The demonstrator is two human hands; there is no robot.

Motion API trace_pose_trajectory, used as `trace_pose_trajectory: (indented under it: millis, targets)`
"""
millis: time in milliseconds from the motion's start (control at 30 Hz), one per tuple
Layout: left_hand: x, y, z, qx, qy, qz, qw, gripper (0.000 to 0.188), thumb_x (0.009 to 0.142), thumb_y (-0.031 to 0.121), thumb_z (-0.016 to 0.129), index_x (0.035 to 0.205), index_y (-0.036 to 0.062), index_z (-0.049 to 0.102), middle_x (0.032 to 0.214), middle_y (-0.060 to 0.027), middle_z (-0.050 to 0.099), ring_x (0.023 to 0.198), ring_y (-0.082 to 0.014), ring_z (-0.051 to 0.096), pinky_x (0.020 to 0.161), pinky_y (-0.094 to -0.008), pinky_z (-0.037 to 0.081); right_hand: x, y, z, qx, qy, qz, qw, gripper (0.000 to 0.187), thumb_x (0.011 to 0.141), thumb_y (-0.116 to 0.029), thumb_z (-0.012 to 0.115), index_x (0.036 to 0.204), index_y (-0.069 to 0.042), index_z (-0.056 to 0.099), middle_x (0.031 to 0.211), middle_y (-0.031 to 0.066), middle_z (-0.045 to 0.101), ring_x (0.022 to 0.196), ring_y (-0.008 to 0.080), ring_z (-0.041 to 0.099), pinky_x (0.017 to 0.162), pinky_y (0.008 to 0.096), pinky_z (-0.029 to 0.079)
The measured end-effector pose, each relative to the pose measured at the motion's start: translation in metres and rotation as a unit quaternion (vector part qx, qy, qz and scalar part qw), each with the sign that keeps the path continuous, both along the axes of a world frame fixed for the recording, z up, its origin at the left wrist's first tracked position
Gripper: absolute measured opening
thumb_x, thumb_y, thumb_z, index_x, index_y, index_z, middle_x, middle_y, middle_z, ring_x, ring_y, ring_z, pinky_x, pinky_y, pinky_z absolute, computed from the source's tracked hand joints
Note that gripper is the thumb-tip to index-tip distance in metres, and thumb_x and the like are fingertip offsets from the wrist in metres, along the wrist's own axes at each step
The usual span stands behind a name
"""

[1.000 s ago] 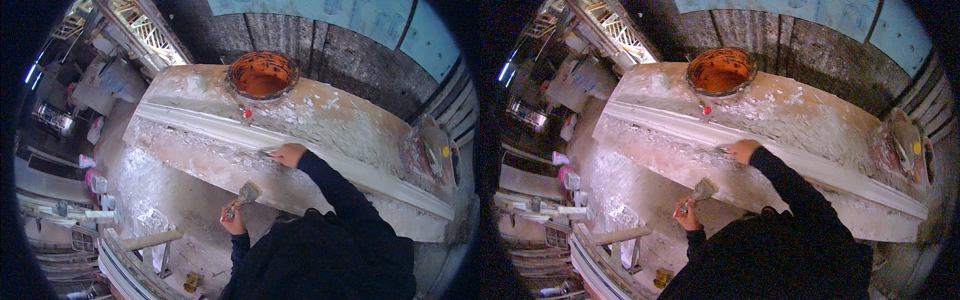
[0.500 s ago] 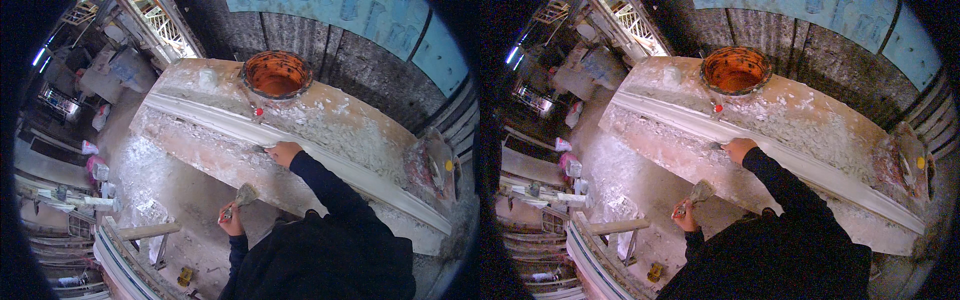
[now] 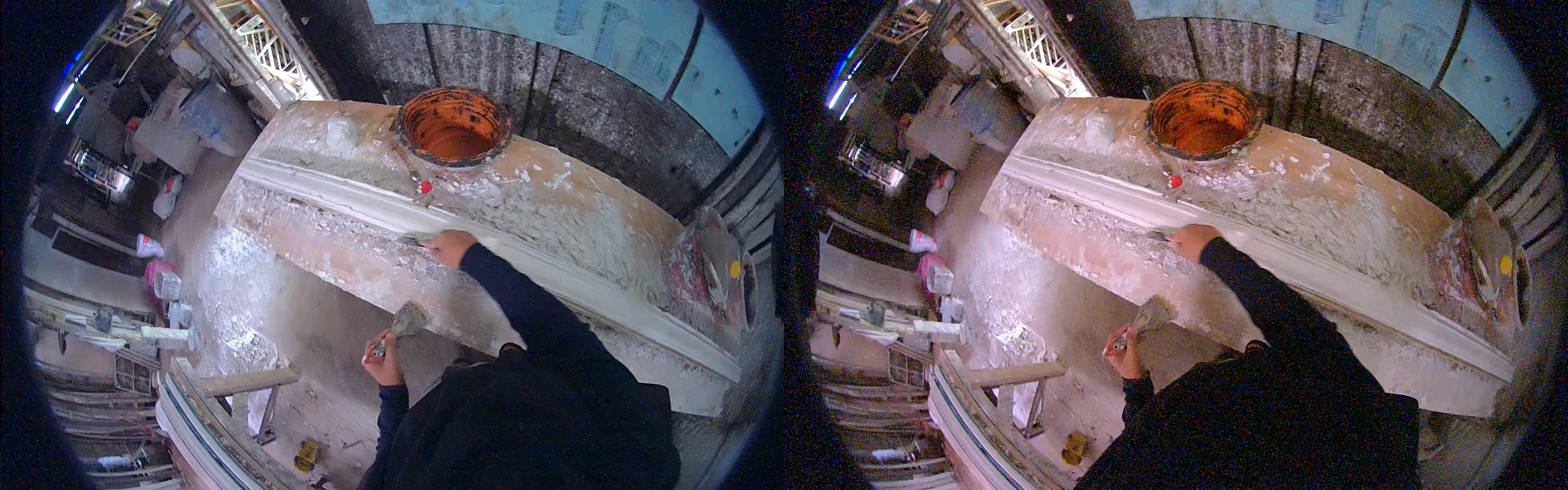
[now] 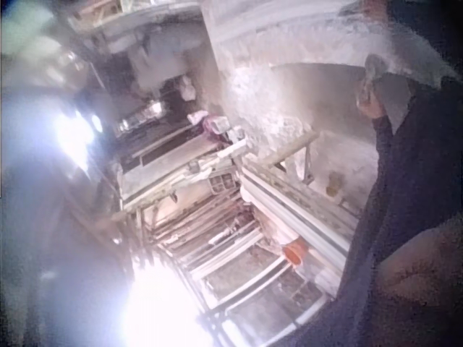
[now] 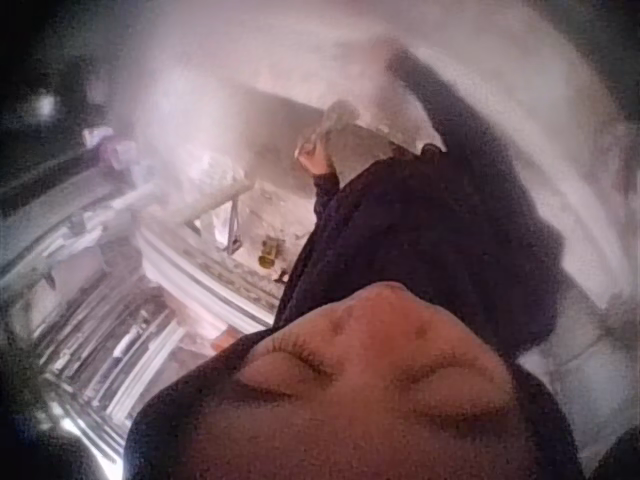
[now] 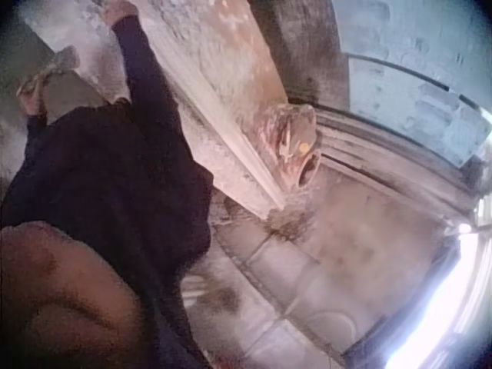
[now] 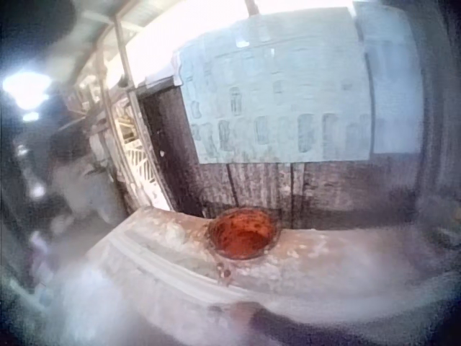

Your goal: The person uses a brush and a scraper to clean dust and debris from a long white molding piece resting on a workbench. The person repeatedly brushes along the grooves and edges, then scrapes off accumulated dust, continuing this cycle along the length of the molding.

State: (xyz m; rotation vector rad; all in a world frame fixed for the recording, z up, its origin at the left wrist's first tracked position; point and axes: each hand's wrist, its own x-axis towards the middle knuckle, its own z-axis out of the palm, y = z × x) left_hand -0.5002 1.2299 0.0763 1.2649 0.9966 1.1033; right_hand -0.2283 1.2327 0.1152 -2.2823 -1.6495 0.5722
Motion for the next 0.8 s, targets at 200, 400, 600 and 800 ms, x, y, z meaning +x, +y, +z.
trace_pose_trajectory:
  millis: [200,400,600,800]
  targets:
    - [0.059,-0.007,0.015,-0.045,-0.017,-0.167,0.985,0.014,0.077,0.006,0.06,0.088,-0.0023,0.057,0.083,-0.008,0.058,0.068,-0.0118,0.056,0.06,-0.024,0.048,0.018,-0.042,-0.002,0.114,0.112,-0.011,0.987,0.031,0.081,-0.031,0.043,0.105,-0.017,0.058,0.096,0.0136,0.059,0.085,0.0304,0.057,0.075,0.0378,0.045]
    - [0.169,-0.078,-0.002,-0.121,-0.068,-0.42,0.897,0.015,0.078,0.009,0.06,0.09,0.0014,0.057,0.084,-0.0062,0.058,0.072,-0.0135,0.058,0.057,-0.0264,0.051,0.032,-0.234,0.016,0.256,0.276,-0.301,0.876,0.035,0.084,-0.021,0.05,0.117,-0.009,0.05,0.078,-0.0012,0.055,0.062,0.0056,0.047,0.048,0.0197,0.041]
    - [0.195,-0.115,-0.038,-0.134,-0.063,-0.491,0.858,0.016,0.078,0.01,0.061,0.091,0.0025,0.058,0.083,-0.0041,0.058,0.07,-0.0101,0.056,0.056,-0.0225,0.048,-0.019,-0.36,0.028,0.249,0.284,-0.529,0.76,0.041,0.083,-0.023,0.051,0.12,-0.006,0.047,0.07,-0.0014,0.05,0.055,0.0044,0.043,0.045,0.0194,0.039]
    - [0.14,0.04,-0.035,0.015,-0.035,-0.221,0.975,0.017,0.075,0.002,0.058,0.091,0.0017,0.055,0.088,-0.0095,0.059,0.075,-0.0174,0.059,0.057,-0.0285,0.051,-0.057,-0.41,0.007,0.278,0.259,-0.556,0.739,0.035,0.084,-0.025,0.052,0.116,-0.011,0.052,0.071,0.002,0.05,0.051,0.0068,0.043,0.046,0.0209,0.04]
